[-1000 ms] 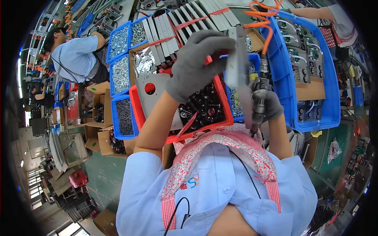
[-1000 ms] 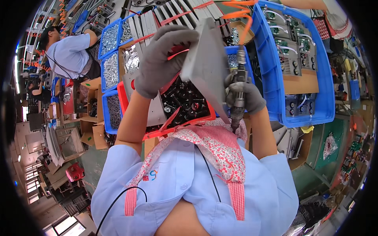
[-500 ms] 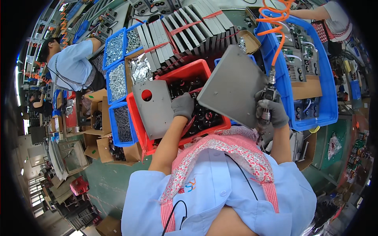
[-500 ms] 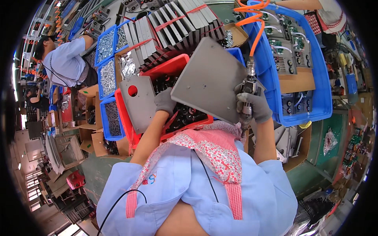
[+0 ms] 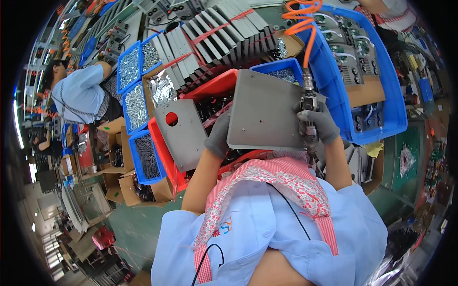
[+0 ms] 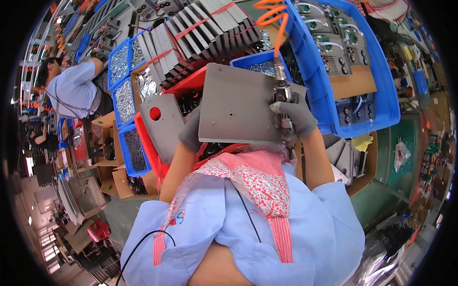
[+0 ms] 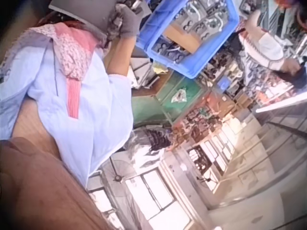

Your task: Assembling metal housing plates and components using an air-powered screwdriver.

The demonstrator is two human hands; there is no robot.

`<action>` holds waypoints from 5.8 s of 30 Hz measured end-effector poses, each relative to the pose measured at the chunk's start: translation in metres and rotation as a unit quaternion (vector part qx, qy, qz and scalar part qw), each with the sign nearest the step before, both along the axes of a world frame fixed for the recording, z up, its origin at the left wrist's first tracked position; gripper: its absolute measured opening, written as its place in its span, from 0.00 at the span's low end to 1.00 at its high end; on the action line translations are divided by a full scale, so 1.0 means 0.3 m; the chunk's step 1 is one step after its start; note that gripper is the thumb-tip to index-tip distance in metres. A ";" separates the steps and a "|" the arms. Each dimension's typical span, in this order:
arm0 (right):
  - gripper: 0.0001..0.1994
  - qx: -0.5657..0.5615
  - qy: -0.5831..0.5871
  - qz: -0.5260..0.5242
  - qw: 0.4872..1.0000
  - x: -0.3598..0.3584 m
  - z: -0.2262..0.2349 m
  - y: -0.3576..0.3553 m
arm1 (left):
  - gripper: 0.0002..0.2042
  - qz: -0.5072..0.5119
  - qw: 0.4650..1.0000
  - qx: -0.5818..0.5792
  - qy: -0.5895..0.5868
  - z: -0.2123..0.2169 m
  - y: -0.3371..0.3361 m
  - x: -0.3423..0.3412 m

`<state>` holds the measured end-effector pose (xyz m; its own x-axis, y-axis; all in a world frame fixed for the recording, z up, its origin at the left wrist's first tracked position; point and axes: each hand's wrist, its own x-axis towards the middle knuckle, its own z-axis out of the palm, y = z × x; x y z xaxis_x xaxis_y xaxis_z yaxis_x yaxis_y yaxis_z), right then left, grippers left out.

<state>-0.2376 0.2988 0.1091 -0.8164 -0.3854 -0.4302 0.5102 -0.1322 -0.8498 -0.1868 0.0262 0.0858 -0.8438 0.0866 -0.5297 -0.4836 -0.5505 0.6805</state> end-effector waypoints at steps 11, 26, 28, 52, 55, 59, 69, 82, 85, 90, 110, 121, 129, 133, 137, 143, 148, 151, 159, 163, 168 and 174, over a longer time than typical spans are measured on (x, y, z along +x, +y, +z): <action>0.13 0.045 0.016 -0.036 0.998 0.022 -0.016 -0.014 | 0.31 -0.116 0.991 -0.037 0.055 0.058 -0.002 0.060; 0.12 -0.085 0.169 -0.220 0.957 -0.036 0.164 0.083 | 0.18 0.113 0.988 -0.071 0.083 -0.035 -0.225 0.076; 0.09 -0.046 0.218 -0.271 0.936 -0.078 0.123 0.096 | 0.19 0.127 0.985 -0.016 0.116 0.005 -0.255 0.078; 0.10 0.104 0.355 -0.365 0.854 -0.171 -0.355 0.051 | 0.16 0.249 0.967 -0.036 0.028 0.006 -0.194 0.138; 0.10 0.053 0.314 -0.366 0.874 -0.160 -0.322 0.008 | 0.16 0.261 0.964 -0.043 0.006 0.038 -0.171 0.131; 0.09 0.025 0.295 -0.337 0.894 -0.169 -0.319 -0.068 | 0.16 0.241 0.968 -0.074 0.013 0.040 -0.161 0.124; 0.11 0.019 0.322 -0.300 0.898 -0.247 -0.386 -0.151 | 0.13 0.245 0.967 -0.051 -0.041 0.046 -0.165 0.159; 0.11 0.049 0.341 -0.277 0.897 -0.249 -0.450 -0.219 | 0.13 0.207 0.967 -0.133 -0.064 0.050 -0.172 0.155; 0.12 0.045 0.404 -0.245 0.880 -0.229 -0.445 -0.222 | 0.13 0.234 0.966 -0.103 -0.045 0.036 -0.172 0.148; 0.11 0.027 0.398 -0.265 0.878 -0.228 -0.434 -0.227 | 0.11 0.242 0.964 -0.092 -0.055 -0.003 -0.188 0.164; 0.13 -0.044 0.301 -0.290 0.908 -0.195 -0.408 -0.253 | 0.16 0.213 0.968 -0.130 0.026 0.060 -0.155 0.177; 0.11 -0.387 0.232 -0.148 0.880 0.004 0.226 -0.224 | 0.18 0.144 0.979 -0.142 0.013 0.097 0.004 0.126; 0.13 -0.322 0.333 -0.171 0.870 0.046 0.189 -0.256 | 0.17 0.084 0.992 -0.090 -0.010 0.133 0.084 0.112; 0.13 -0.318 0.332 -0.171 0.871 0.056 0.188 -0.250 | 0.18 0.081 0.993 -0.086 -0.020 0.133 0.089 0.121; 0.09 -0.298 0.331 -0.158 0.881 0.068 0.206 -0.250 | 0.18 0.084 0.991 -0.097 -0.032 0.131 0.101 0.124; 0.09 -0.213 0.324 -0.186 0.903 0.122 0.248 -0.222 | 0.21 0.016 0.991 -0.135 -0.001 0.077 0.100 0.121; 0.11 -0.221 0.359 -0.254 0.870 0.161 0.344 -0.181 | 0.15 0.039 0.973 -0.166 0.154 0.172 0.127 0.129; 0.10 -0.314 0.350 -0.300 0.830 0.248 0.411 -0.133 | 0.16 -0.107 0.917 -0.339 0.179 0.131 0.025 0.067; 0.12 -0.368 0.439 -0.080 0.816 0.294 0.405 -0.184 | 0.15 -0.350 0.735 -0.334 0.475 0.373 0.537 -0.091; 0.12 -0.272 0.494 -0.041 0.825 0.312 0.402 -0.192 | 0.15 -0.449 0.613 -0.299 0.577 0.362 0.763 -0.139; 0.13 -0.327 0.321 -0.114 0.881 0.322 0.382 -0.175 | 0.16 -0.487 0.648 -0.260 0.525 0.268 0.681 -0.147; 0.11 -0.283 0.246 -0.172 0.911 0.245 0.329 -0.159 | 0.16 -0.455 0.780 -0.244 0.354 0.097 0.394 -0.098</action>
<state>-0.1641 0.2511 0.2078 -0.9710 -0.1169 0.2086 -0.0682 -0.7009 -0.7100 -0.2161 0.1444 0.1150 -0.6466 0.7541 -0.1154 0.0690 0.2084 0.9756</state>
